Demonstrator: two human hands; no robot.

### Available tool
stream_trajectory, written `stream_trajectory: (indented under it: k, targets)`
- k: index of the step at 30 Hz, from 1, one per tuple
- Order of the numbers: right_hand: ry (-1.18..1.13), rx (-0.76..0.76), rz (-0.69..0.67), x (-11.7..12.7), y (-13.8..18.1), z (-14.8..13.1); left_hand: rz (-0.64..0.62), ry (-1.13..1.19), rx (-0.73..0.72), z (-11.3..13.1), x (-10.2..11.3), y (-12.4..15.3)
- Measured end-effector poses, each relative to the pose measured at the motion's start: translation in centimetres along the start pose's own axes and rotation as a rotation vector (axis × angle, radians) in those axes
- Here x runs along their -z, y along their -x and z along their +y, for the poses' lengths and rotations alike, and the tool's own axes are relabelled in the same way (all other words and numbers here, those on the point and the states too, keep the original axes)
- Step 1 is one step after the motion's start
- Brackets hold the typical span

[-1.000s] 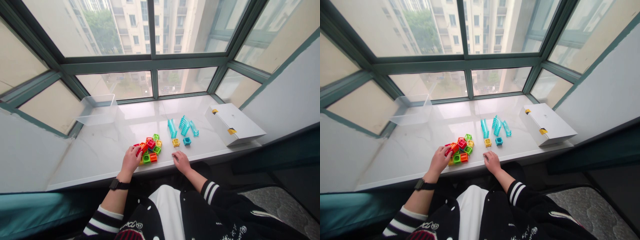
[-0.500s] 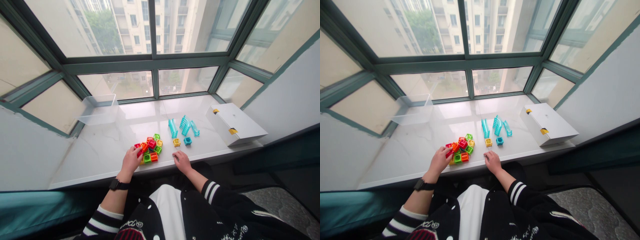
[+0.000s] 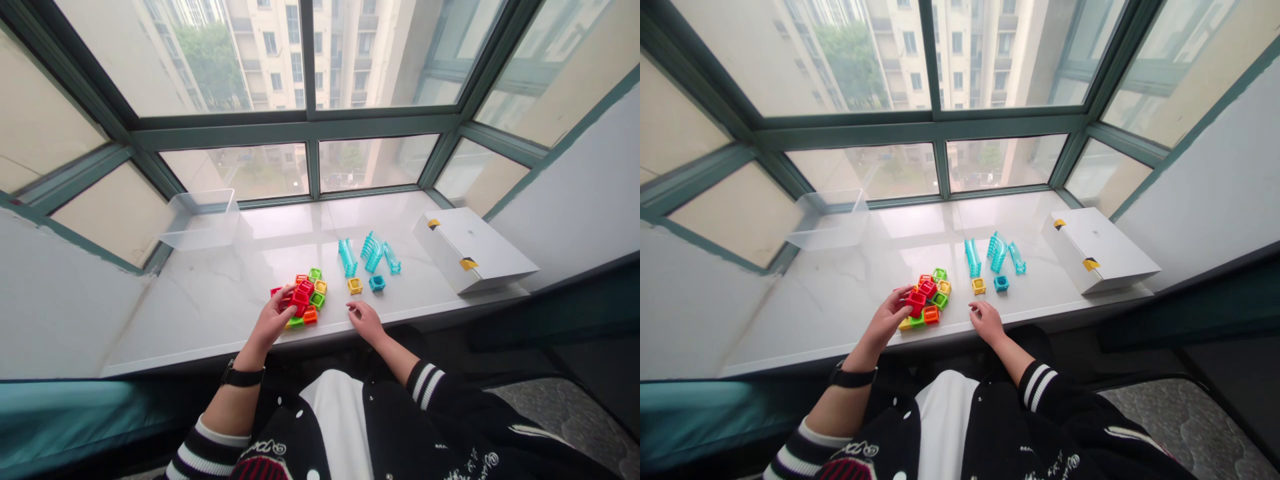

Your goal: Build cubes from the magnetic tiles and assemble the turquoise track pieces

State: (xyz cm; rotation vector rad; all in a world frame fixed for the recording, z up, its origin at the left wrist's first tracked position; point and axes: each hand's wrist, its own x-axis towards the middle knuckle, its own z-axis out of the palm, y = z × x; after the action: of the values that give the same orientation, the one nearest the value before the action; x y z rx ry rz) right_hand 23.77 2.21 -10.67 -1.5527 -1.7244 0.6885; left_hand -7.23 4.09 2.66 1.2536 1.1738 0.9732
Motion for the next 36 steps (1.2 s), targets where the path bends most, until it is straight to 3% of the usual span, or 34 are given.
stream_trajectory:
  k: [5, 10, 14, 20, 26, 36]
  targets:
    - [-0.197, 0.005, -0.016, 2.2, -1.2, -2.7, -0.066, 0.182, -0.013, -0.5, -2.6, 0.0]
    - [-0.388, 0.188, -0.125, 4.1, -1.9, -8.0, -0.122, 0.181, -0.015, -0.7, -4.5, 0.1]
    - [-0.411, 0.270, -0.188, 4.0, -1.8, -10.8, -0.131, 0.124, -0.051, -1.3, -5.6, 0.2]
    - [-0.383, 0.250, -0.174, 3.3, -1.6, -10.6, -0.192, 0.111, -0.065, -2.5, -6.6, 0.6]
    - [-0.333, 0.216, -0.127, 3.5, -1.6, -9.2, -0.251, 0.191, 0.018, -3.7, -6.8, 0.5]
    - [-0.252, 0.314, -0.134, 3.9, -1.2, -9.9, -0.166, 0.178, 0.097, -4.8, -7.3, 0.2]
